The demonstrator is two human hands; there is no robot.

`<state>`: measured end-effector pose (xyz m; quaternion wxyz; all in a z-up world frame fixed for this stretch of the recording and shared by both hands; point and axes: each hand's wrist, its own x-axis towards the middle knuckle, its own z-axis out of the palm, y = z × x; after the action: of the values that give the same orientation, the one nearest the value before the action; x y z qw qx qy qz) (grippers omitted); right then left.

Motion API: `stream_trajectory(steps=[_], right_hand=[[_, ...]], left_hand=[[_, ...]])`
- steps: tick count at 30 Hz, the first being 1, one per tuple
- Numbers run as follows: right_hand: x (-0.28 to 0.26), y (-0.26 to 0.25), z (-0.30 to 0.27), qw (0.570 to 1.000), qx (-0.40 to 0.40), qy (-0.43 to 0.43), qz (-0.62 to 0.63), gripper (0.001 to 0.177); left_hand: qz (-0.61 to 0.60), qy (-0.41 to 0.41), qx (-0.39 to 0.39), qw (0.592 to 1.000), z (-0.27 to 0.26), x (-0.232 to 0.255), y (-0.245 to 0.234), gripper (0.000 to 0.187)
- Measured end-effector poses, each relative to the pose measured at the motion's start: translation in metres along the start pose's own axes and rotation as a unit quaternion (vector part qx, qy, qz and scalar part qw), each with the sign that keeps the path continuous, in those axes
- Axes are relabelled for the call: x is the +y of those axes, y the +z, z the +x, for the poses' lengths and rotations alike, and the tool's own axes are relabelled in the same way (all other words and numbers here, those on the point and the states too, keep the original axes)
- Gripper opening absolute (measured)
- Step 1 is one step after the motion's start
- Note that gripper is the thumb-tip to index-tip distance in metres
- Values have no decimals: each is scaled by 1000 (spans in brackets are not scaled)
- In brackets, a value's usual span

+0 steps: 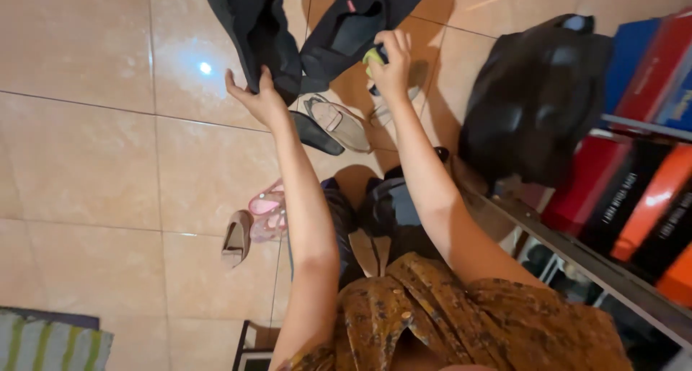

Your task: The person sits on the floor and wipes multiple pairs of shoes with a cloth, including sneakers, flats, and sandals. They remove shoes from a metal shoe rack, wipe them, and place them back on the rack.

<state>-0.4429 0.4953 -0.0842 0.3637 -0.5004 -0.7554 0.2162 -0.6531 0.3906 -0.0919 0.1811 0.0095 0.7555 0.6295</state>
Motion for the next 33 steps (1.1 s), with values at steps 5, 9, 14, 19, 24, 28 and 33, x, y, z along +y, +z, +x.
stream_trajectory(steps=[5,9,14,19,24,28,33], right_hand=[[-114,-132,69,995,28,-73,67,23],[-178,-220,109,982,60,-72,162,18],[-265,-298,151,974,17,-125,186,18],[-344,-373,185,966,-36,-164,195,18],[-398,-418,194,960,-47,-254,107,19],[-423,-438,191,957,-15,-278,78,20],[-460,-463,183,938,4,-346,-10,22]], left_hand=[[53,169,-162,971,-14,69,-38,51],[61,119,-207,969,-43,187,-46,48],[-147,-86,-314,934,-110,309,-35,47],[-272,-193,-450,828,-120,368,-55,53],[-215,24,-485,848,-140,479,-75,74],[-181,60,-461,867,-164,533,-83,79],[-85,-4,-423,902,-206,588,-94,88]])
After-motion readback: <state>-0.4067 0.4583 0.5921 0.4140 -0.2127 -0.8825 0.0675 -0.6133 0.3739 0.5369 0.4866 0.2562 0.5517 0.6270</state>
